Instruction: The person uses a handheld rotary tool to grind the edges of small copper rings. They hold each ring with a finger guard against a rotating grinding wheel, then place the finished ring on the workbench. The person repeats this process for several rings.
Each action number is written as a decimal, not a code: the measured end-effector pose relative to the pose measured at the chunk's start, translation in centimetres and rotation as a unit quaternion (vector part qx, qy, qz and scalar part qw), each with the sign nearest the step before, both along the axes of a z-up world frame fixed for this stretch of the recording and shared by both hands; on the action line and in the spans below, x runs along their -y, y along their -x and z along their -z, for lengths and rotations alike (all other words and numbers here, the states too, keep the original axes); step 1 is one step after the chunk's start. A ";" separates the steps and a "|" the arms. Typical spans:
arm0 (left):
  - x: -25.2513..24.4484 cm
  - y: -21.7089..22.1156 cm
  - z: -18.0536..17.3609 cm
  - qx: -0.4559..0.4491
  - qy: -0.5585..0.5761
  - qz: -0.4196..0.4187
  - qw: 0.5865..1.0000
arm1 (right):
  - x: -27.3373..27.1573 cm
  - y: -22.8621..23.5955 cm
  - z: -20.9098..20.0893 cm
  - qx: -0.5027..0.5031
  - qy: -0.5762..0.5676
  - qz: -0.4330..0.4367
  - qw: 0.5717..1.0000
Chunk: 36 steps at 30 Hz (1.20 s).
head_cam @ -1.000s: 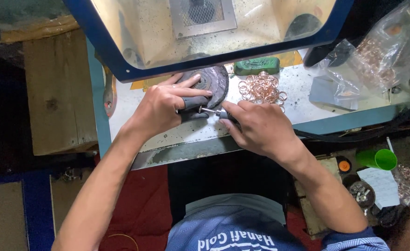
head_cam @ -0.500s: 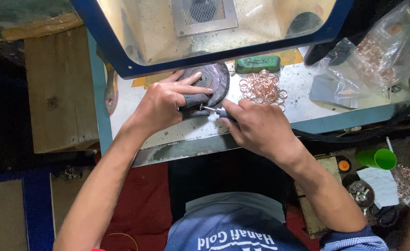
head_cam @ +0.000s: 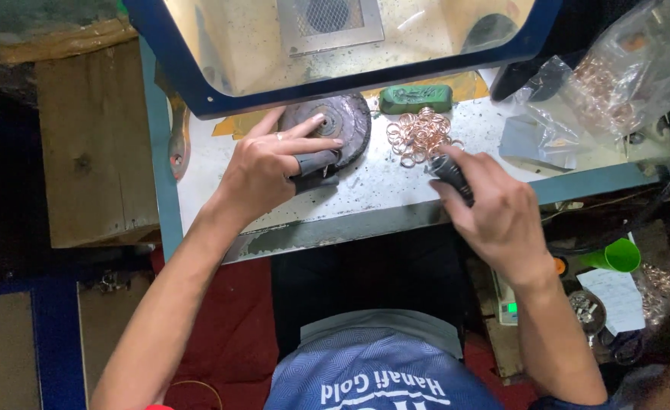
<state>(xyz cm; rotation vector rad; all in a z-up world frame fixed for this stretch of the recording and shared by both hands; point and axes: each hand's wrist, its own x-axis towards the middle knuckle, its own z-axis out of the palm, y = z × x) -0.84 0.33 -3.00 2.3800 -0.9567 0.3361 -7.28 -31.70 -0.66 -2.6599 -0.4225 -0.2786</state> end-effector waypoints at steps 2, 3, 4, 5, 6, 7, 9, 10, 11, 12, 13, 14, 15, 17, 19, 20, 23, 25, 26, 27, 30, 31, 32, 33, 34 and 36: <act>-0.2 0.4 0.2 0.012 -0.002 -0.009 1.000 | 1.0 -0.1 0.0 -0.008 -0.013 0.016 1.000; -0.4 0.6 0.4 0.019 -0.009 -0.020 1.000 | 1.6 -0.2 0.2 -0.010 -0.012 0.027 1.000; -0.6 0.8 0.6 0.026 -0.015 -0.029 0.999 | 2.3 -0.2 0.3 -0.013 -0.011 0.039 0.999; -1.1 1.1 0.0 0.025 -0.014 -0.028 0.999 | 2.6 -0.3 0.2 -0.013 -0.010 0.040 0.999; -1.5 1.4 -0.6 0.041 -0.034 -0.032 0.998 | 3.0 -0.4 0.1 -0.010 -0.007 0.047 0.999; -1.9 1.7 -1.2 0.057 -0.054 -0.035 0.996 | 3.5 -0.5 -0.1 -0.006 -0.004 0.055 0.998; -4.0 2.0 -0.4 0.055 -0.065 -0.054 0.995 | 4.0 -0.7 0.1 0.003 -0.011 0.057 0.998; -5.1 2.1 0.0 0.052 -0.078 -0.078 0.992 | 4.2 -0.8 0.2 0.012 -0.019 0.055 0.998; -5.3 2.4 -0.3 0.052 -0.078 -0.076 0.993 | 4.2 -0.9 0.3 0.012 -0.019 0.057 0.998; -5.7 2.7 -0.6 0.055 -0.062 -0.092 0.992 | 4.1 -1.1 0.5 0.010 -0.032 0.049 0.998; -6.2 3.1 -0.9 0.058 -0.046 -0.108 0.991 | 3.9 -1.3 0.6 0.008 -0.045 0.041 0.998; -6.3 3.2 -0.7 0.058 -0.046 -0.112 0.991 | 3.5 -1.3 0.6 0.008 -0.045 0.038 0.998; -6.6 3.4 -0.5 0.064 -0.045 -0.119 0.990 | 3.0 -1.2 0.5 0.014 -0.029 0.033 0.999; -7.1 3.6 0.0 0.069 -0.046 -0.132 0.988 | 2.0 -1.1 0.3 0.019 -0.013 0.023 0.999; -7.5 3.7 0.7 0.080 -0.039 -0.144 0.986 | 1.2 -0.9 0.1 0.039 0.043 0.025 0.998; -7.6 3.9 0.5 0.080 -0.039 -0.148 0.985 | 0.9 -0.8 0.1 0.039 0.044 0.021 0.998; -7.8 4.4 0.2 0.078 -0.037 -0.154 0.984 | 0.5 -0.4 0.4 0.090 0.128 0.027 0.987; -8.2 4.5 0.3 0.032 -0.031 -0.172 0.984 | 0.4 0.0 0.9 0.119 0.161 0.039 0.979; -8.4 4.5 0.9 0.032 -0.030 -0.172 0.984 | 0.4 -0.1 0.8 0.120 0.162 0.039 0.979; -8.6 4.4 1.6 0.034 -0.036 -0.175 0.983 | 0.4 -0.1 0.8 0.119 0.159 0.041 0.979; -7.2 4.6 1.3 0.037 -0.030 -0.173 0.984 | -0.4 -0.2 0.6 0.112 0.134 0.036 0.984; -6.4 4.7 0.8 0.037 -0.019 -0.165 0.985 | -0.8 -0.2 0.5 0.104 0.111 0.033 0.988; -6.2 4.2 1.5 0.037 -0.018 -0.168 0.985 | -1.3 -0.2 0.3 0.105 0.112 0.030 0.988; -6.0 3.8 2.2 0.054 -0.021 -0.165 0.985 | -1.7 -0.2 0.1 0.094 0.080 0.011 0.992; -5.9 3.3 2.8 0.070 -0.026 -0.161 0.984 | -2.2 -0.1 -0.1 0.083 0.047 -0.006 0.995; -6.1 2.8 3.8 0.071 -0.026 -0.165 0.983 | -3.0 -0.1 -0.1 0.075 0.030 -0.018 0.997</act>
